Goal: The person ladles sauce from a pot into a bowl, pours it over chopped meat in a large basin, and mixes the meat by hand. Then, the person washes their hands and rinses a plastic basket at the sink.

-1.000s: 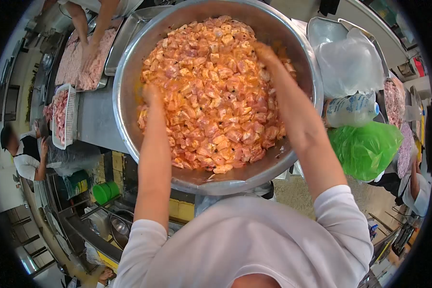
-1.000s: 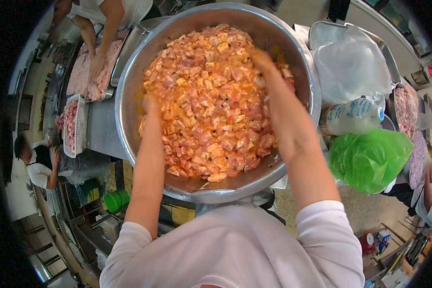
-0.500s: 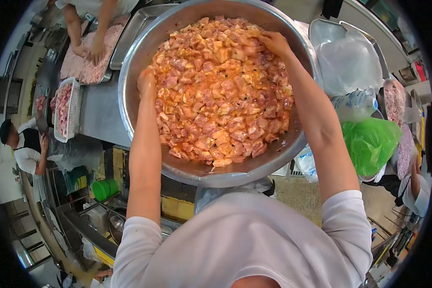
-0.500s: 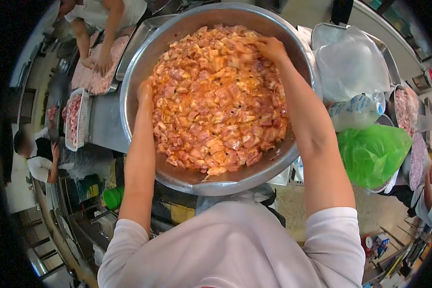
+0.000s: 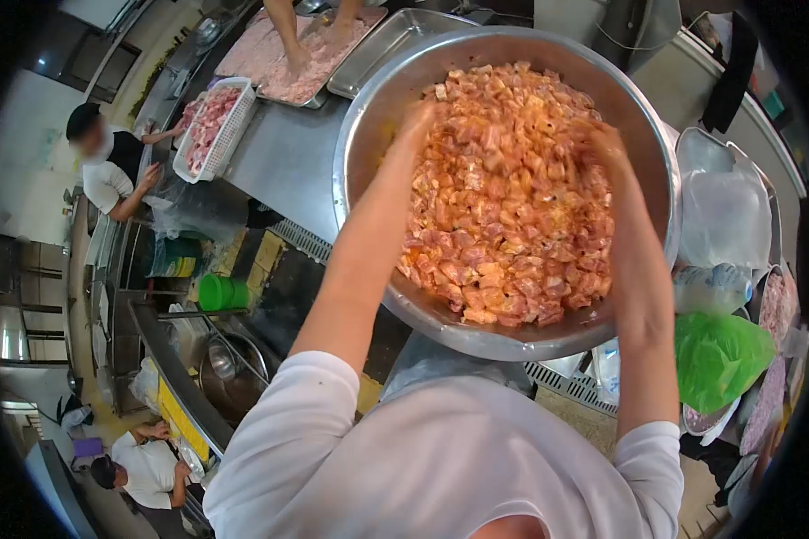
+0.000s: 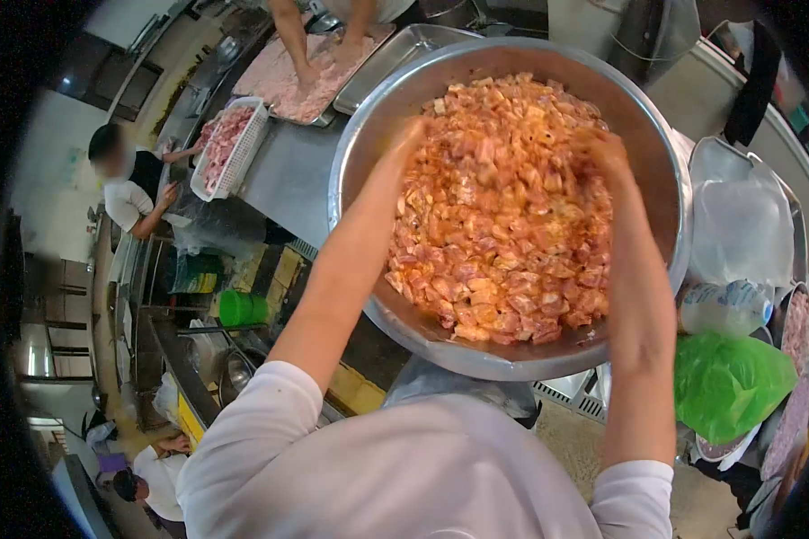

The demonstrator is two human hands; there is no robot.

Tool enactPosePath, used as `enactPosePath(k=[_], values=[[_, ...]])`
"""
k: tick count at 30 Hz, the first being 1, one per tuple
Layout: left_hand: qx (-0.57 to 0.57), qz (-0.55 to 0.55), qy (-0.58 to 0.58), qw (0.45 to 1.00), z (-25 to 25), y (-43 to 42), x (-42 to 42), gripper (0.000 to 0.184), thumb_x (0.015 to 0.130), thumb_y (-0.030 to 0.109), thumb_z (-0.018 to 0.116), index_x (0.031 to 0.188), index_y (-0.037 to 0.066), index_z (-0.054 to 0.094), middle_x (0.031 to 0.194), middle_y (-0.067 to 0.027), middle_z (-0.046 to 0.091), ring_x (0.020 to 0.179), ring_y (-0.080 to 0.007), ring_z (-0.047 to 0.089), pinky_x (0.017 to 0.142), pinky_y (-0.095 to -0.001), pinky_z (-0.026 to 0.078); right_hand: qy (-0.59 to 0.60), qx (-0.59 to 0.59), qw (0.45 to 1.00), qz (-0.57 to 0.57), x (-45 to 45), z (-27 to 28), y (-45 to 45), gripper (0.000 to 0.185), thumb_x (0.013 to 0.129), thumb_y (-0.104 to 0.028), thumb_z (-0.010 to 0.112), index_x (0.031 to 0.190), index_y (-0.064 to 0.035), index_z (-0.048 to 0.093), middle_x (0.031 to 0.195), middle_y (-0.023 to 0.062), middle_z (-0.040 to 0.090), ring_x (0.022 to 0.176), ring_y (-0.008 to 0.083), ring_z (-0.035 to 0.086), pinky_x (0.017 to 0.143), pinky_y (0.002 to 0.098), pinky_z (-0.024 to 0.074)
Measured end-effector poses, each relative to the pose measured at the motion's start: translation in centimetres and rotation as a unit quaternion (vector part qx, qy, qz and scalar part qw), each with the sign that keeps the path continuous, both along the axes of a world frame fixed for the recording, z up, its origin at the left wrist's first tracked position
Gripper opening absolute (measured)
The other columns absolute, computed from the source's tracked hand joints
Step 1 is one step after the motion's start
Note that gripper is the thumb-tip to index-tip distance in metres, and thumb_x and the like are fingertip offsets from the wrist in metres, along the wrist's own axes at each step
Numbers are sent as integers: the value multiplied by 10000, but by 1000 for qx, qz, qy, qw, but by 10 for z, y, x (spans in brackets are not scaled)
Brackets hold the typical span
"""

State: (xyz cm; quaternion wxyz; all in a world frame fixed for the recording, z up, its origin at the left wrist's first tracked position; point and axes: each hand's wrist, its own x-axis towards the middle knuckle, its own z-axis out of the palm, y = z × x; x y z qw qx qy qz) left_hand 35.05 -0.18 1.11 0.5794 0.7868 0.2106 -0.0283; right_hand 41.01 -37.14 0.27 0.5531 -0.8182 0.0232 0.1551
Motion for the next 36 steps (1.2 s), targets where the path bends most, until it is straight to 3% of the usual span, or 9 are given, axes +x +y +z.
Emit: enactPosePath(k=[4,7,12,16,18,20,24,31,36], values=[[125,80,-28,988,-110,81,12,317,908,324,567,984,36,674,870,-152,666,901,-240,627,729,-408,504,-65,-20,995,-74,23,-90,-77,357,881,-320,632,1083,-31,684,912,81,692,773,178,646,631,317,498],[-327,123,-24,937,-125,22,4,328,942,396,530,963,101,671,886,-97,616,888,-236,601,760,-408,486,49,84,977,-191,-4,-133,-41,351,893,-317,620,1109,-47,676,928,83,692,780,178,647,636,315,504],[-204,54,-111,971,-53,-111,13,438,940,521,490,1124,142,610,1116,-91,568,1049,-238,549,876,-446,459,73,130,983,-106,-13,-107,56,345,912,-313,601,1152,-73,663,956,86,692,791,179,649,645,313,514],[-240,-24,37,970,5,-56,32,546,866,426,590,1281,74,541,1373,-133,476,1283,-273,425,1035,-526,356,40,86,995,-32,5,-32,32,343,928,-310,585,1187,-94,652,977,89,692,800,179,651,652,311,523],[-93,1,14,996,10,-11,37,454,868,350,584,1194,34,594,1238,-111,581,1107,-249,560,910,-442,475,-21,11,999,-42,16,-12,-12,344,936,-309,577,1204,-105,647,988,90,692,804,179,651,655,311,527],[-176,13,-18,984,-8,18,33,352,876,320,587,1086,44,649,1022,-57,652,815,-204,614,728,-339,521,-133,-49,989,-49,32,-31,-53,348,939,-306,571,1224,-120,641,999,88,692,809,183,651,646,321,531],[-320,51,2,946,-62,-20,26,349,890,320,559,1088,49,655,1064,-65,646,912,-211,594,778,-351,511,85,193,950,-229,-14,-91,-10,391,916,-303,583,1254,-110,614,1082,89,668,871,208,637,641,343,520],[-392,-27,-6,920,-47,-83,73,352,914,320,510,1093,59,666,1138,-80,636,1082,-223,558,864,-370,494,68,147,986,-26,13,-60,87,410,906,-361,591,1207,-87,642,1185,114,640,981,232,628,764,364,530],[-107,-2,28,994,16,5,34,388,926,356,492,1150,79,645,1136,-134,638,1062,-261,575,903,-441,480,-179,12,976,127,83,-17,16,531,882,-471,601,1233,-74,627,1276,147,601,1118,268,593,869,394,526]])
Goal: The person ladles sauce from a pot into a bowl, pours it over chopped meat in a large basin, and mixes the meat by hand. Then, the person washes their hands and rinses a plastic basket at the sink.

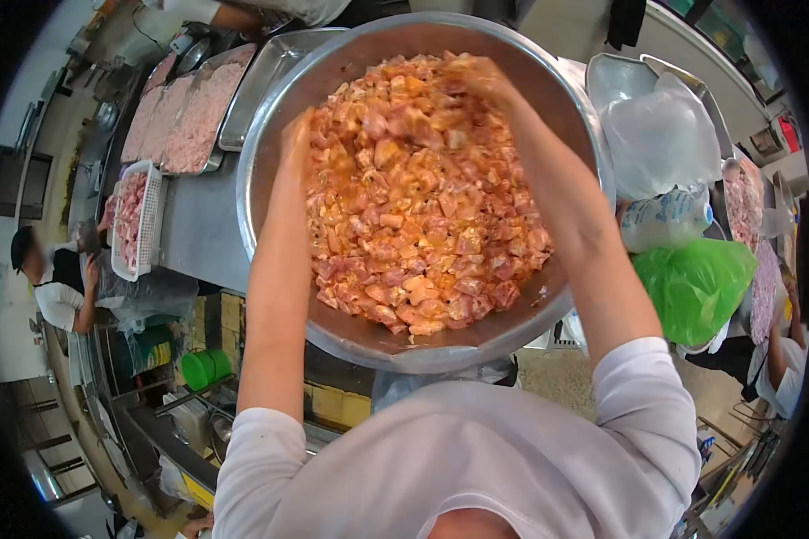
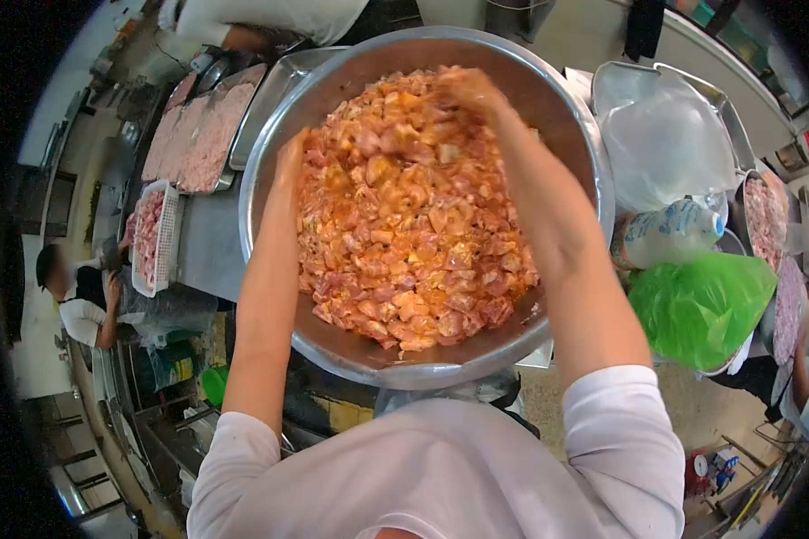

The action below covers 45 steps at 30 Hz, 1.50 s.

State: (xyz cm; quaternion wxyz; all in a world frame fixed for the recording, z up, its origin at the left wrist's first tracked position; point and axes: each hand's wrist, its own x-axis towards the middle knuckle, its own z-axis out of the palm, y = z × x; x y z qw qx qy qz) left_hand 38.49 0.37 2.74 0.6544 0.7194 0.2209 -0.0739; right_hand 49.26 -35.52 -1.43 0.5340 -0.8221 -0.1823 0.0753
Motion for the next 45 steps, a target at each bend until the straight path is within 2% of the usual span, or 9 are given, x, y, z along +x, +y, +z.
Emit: enactPosePath(k=[4,7,17,21,25,35,38,42,45], values=[[-125,79,-27,989,-61,46,-37,417,911,360,537,1195,64,611,1126,-160,630,992,-260,613,784,-442,548,0,-194,981,-23,50,-110,-57,657,869,-540,606,1285,-32,579,1299,183,580,1178,309,565,897,396,521],[-193,116,-11,974,-89,-2,-48,386,903,355,552,1151,68,626,1055,-144,639,918,-235,617,727,-409,534,92,63,985,-132,2,-150,-19,663,865,-527,624,1274,-8,582,1287,189,590,1157,313,587,888,396,527],[-9,21,32,999,-17,-28,-39,295,875,338,605,1004,82,675,819,-91,669,671,-155,632,534,-302,488,261,-92,960,-32,-108,55,-20,641,846,-412,666,1346,-40,517,1349,148,559,1170,269,588,993,389,463],[97,-5,22,995,-50,37,-41,333,897,381,586,972,77,697,874,-75,683,698,-187,655,531,-316,502,144,-418,895,-59,-117,32,-91,619,794,-299,655,1353,-72,519,1334,169,558,1173,289,581,947,400,503],[-30,11,24,999,-87,-8,-58,350,905,380,568,1004,66,688,933,-87,690,738,-213,674,566,-358,537,417,-8,898,-137,-171,-28,-56,689,814,-250,672,1404,-8,411,1326,166,538,1067,279,573,890,429,470],[46,-108,9,993,-32,-40,-28,405,915,379,544,1144,59,639,986,-110,685,738,-244,682,587,-376,567,292,0,956,22,-175,23,-21,557,908,-457,605,1306,-68,573,1313,132,585,1098,275,603,885,427,488],[184,-76,-34,979,-47,27,-31,428,917,379,537,1186,57,625,1002,-116,684,738,-254,684,593,-381,576,237,-427,868,88,-213,56,-76,528,733,-337,788,1150,-33,674,1118,156,676,926,266,663,736,406,541],[90,-70,61,992,-148,55,-29,463,921,379,527,1242,54,605,1024,-125,682,738,-266,688,602,-389,588,323,-475,791,211,-273,11,-34,370,732,-355,712,936,-47,734,943,155,711,853,285,659,753,427,522],[72,-95,53,992,-131,-27,-64,455,930,396,521,1215,52,607,1007,-118,668,781,-247,670,662,-405,580,129,-383,901,158,-306,13,43,287,789,-181,593,1016,-31,683,982,211,674,800,286,662,705,390,552]])
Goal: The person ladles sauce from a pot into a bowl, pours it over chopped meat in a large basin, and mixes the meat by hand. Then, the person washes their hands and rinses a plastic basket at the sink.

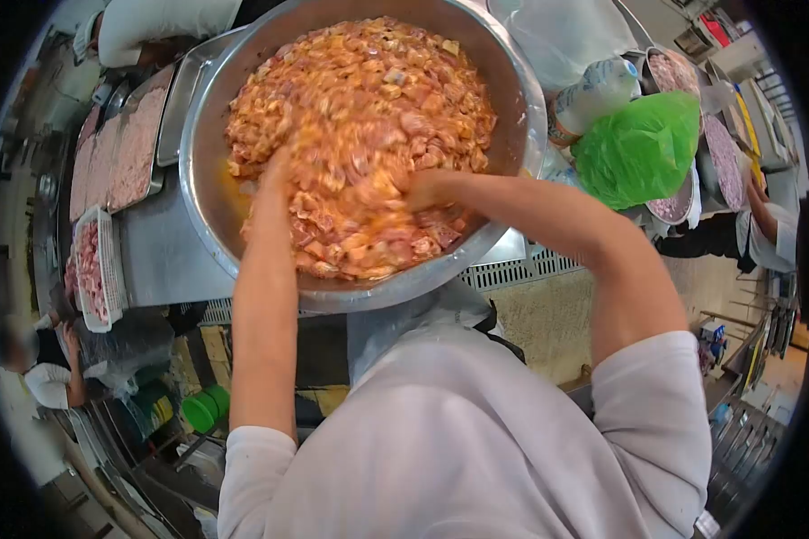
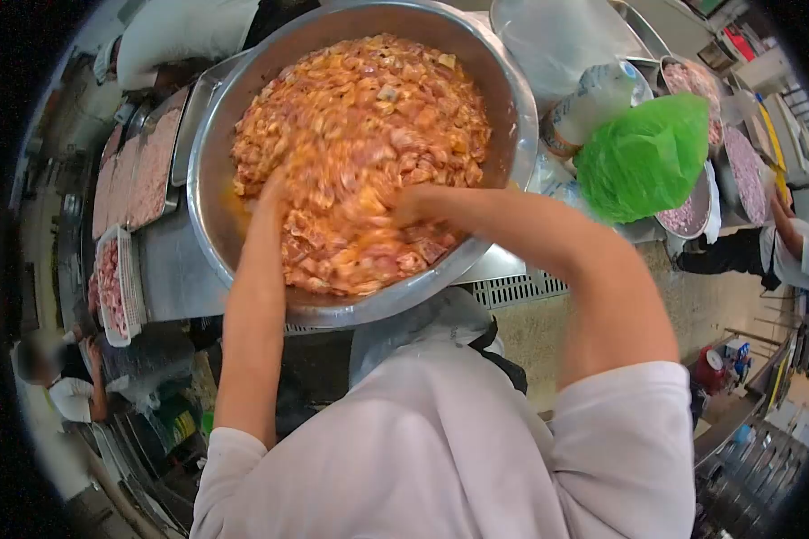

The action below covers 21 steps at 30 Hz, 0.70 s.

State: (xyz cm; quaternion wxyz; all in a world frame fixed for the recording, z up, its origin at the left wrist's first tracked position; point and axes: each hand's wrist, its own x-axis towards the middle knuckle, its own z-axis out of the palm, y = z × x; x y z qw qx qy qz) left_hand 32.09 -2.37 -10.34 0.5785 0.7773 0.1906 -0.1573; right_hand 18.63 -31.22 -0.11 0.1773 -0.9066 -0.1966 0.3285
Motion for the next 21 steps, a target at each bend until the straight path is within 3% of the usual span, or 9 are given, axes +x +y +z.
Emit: enactPosePath(k=[2,4,5,6,8,10,12,17,21], values=[[193,-6,-186,963,30,-78,-51,444,937,413,517,1174,50,612,986,-109,653,823,-225,653,721,-419,568,43,127,966,-219,20,-41,65,326,815,-187,603,1060,21,650,976,208,682,801,314,654,718,430,540],[54,-26,-93,994,57,-58,-14,425,930,420,547,1167,74,619,1093,-118,612,988,-225,594,836,-450,521,75,247,916,-307,42,-36,86,375,840,-192,613,1105,73,617,970,205,690,802,341,646,731,470,528],[-221,-78,127,964,100,-15,3,413,923,401,570,1189,89,621,1255,-145,573,1181,-244,549,949,-484,483,145,313,900,-267,56,-3,75,328,863,-179,623,1061,81,634,902,176,695,722,281,645,636,406,538],[-143,-57,102,983,125,2,-1,414,921,402,577,1188,89,621,1222,-143,591,1158,-240,562,941,-471,489,240,416,844,-239,30,73,35,260,815,-234,693,942,-8,700,869,147,699,710,225,669,563,346,552],[20,-20,53,998,156,29,-13,415,917,405,593,1186,90,620,1156,-138,627,1111,-233,587,927,-445,500,161,3,984,72,70,50,11,356,801,-283,709,1021,-5,677,950,137,701,721,226,681,546,332,546],[31,-54,-39,997,108,69,-15,444,928,424,566,1204,80,614,1172,-139,624,1095,-228,589,921,-424,497,224,-132,935,240,47,40,-23,425,783,-362,711,1038,-23,682,984,144,697,782,267,685,632,388,550],[51,10,-27,998,64,76,-19,519,926,433,563,1283,56,567,1284,-154,566,1098,-225,579,915,-413,489,99,-16,935,341,6,7,-39,476,791,-451,684,1028,-39,712,991,182,690,934,330,654,773,469,503],[-22,33,45,998,38,4,-26,565,938,406,517,1359,30,488,1364,-180,501,1128,-265,557,921,-434,478,202,41,978,-20,-27,-26,98,684,816,-505,683,1353,-126,495,1181,186,619,1070,321,584,909,447,471],[-30,-49,32,998,122,-17,-29,610,919,384,497,1336,-60,456,1400,-234,462,1205,-353,531,941,-443,484,176,235,913,-284,45,-1,125,492,890,-337,658,1240,-15,531,1142,229,612,1018,303,609,762,434,540]])
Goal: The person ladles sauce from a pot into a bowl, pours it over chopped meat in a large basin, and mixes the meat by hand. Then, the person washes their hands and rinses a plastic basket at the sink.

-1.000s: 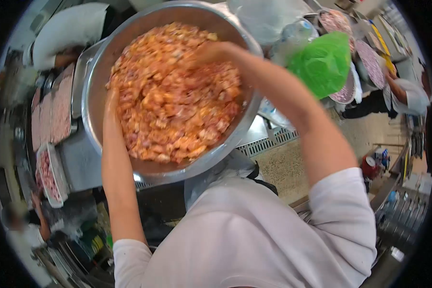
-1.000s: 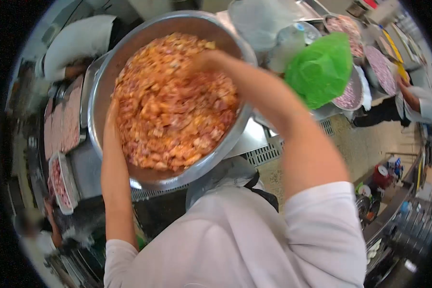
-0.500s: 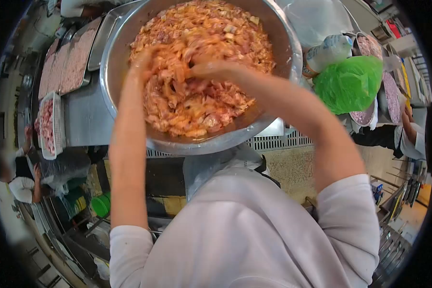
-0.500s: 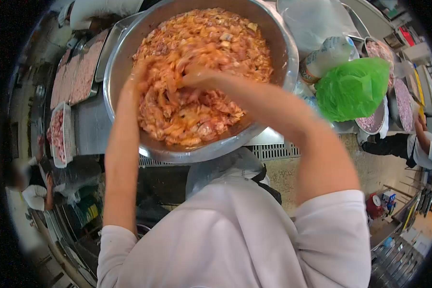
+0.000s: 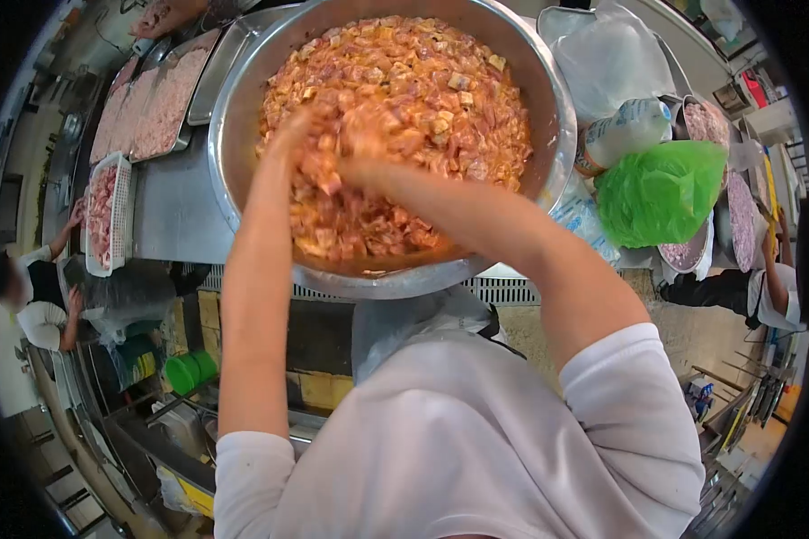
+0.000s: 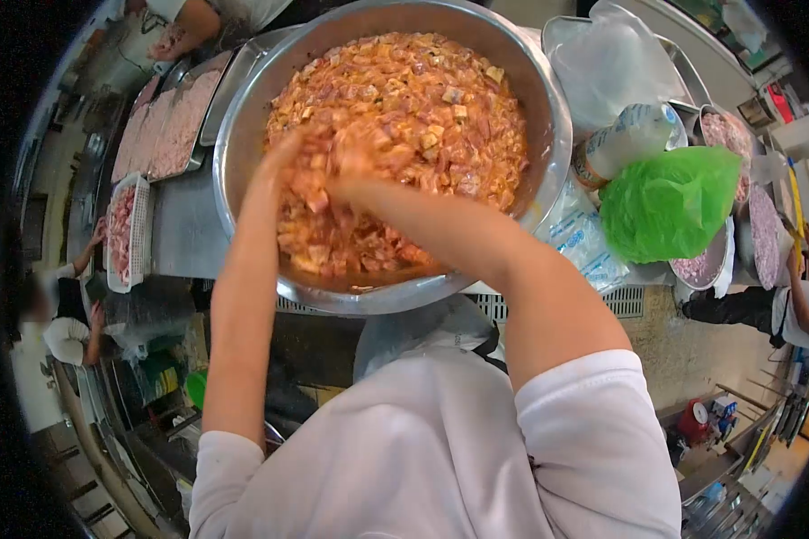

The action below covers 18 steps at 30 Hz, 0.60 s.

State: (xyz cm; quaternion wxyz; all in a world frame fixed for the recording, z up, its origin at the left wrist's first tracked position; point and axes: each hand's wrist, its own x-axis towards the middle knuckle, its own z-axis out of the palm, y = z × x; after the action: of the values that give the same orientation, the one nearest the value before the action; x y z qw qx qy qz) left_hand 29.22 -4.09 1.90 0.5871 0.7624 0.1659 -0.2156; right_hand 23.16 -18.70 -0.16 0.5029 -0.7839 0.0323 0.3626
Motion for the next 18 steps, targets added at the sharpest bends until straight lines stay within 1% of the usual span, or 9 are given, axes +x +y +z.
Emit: enactPosePath(k=[2,4,5,6,7,10,13,15,18], values=[[20,34,-11,999,24,33,11,582,915,390,499,1285,-58,500,1339,-230,523,1138,-322,588,884,-416,516,57,149,986,-55,53,25,-30,363,890,-215,677,1143,24,573,989,191,669,832,355,654,631,426,579],[236,36,-19,971,9,86,25,577,902,415,509,1251,-44,535,1287,-214,563,1060,-278,627,818,-396,532,-37,83,993,-71,94,42,-91,326,854,-201,713,1075,13,608,1002,176,667,868,284,656,594,410,561],[206,126,-76,967,-23,93,23,576,892,418,519,1238,-41,550,1252,-206,587,1030,-256,638,791,-394,536,-77,59,995,-13,115,38,-129,345,869,-200,696,1162,-40,610,751,98,639,659,210,640,660,371,571],[176,206,-140,952,-54,99,20,574,881,422,530,1226,-37,566,1217,-198,610,999,-235,649,764,-392,540,-148,-5,988,-45,115,34,-157,359,875,-262,678,1151,-37,633,784,100,664,697,193,646,687,363,555],[4,359,-245,901,-87,93,2,573,866,416,547,1217,-36,578,1173,-191,637,976,-214,652,743,-398,540,-212,-76,971,-79,115,29,-186,388,882,-325,660,1139,-35,655,816,101,688,734,176,652,715,354,540],[-76,458,-74,882,-100,37,-15,447,909,344,524,1167,-11,607,1090,-134,661,925,-202,645,665,-400,542,-244,-149,936,-207,130,-57,-245,378,873,-369,642,1061,-47,701,888,123,705,849,185,662,757,362,528],[-212,351,-53,911,-125,3,19,387,937,358,503,1109,34,626,1069,-90,647,891,-217,634,653,-433,540,-94,-34,903,-419,81,-46,-188,376,912,-334,573,1207,-114,649,1097,157,682,1020,281,650,880,447,503],[-240,303,-94,918,-103,-45,31,403,944,386,493,1127,48,613,1082,-100,629,917,-241,619,733,-467,537,16,205,803,-559,81,-26,-128,370,935,-313,554,1243,-121,629,1238,164,624,1165,322,567,962,494,459],[-233,227,-108,939,-74,-81,49,494,965,431,456,1260,41,527,1256,-146,535,1094,-280,541,928,-508,467,-3,250,880,-403,112,-39,-91,403,922,-257,593,1270,-55,577,1267,180,578,1239,342,495,967,536,451]])
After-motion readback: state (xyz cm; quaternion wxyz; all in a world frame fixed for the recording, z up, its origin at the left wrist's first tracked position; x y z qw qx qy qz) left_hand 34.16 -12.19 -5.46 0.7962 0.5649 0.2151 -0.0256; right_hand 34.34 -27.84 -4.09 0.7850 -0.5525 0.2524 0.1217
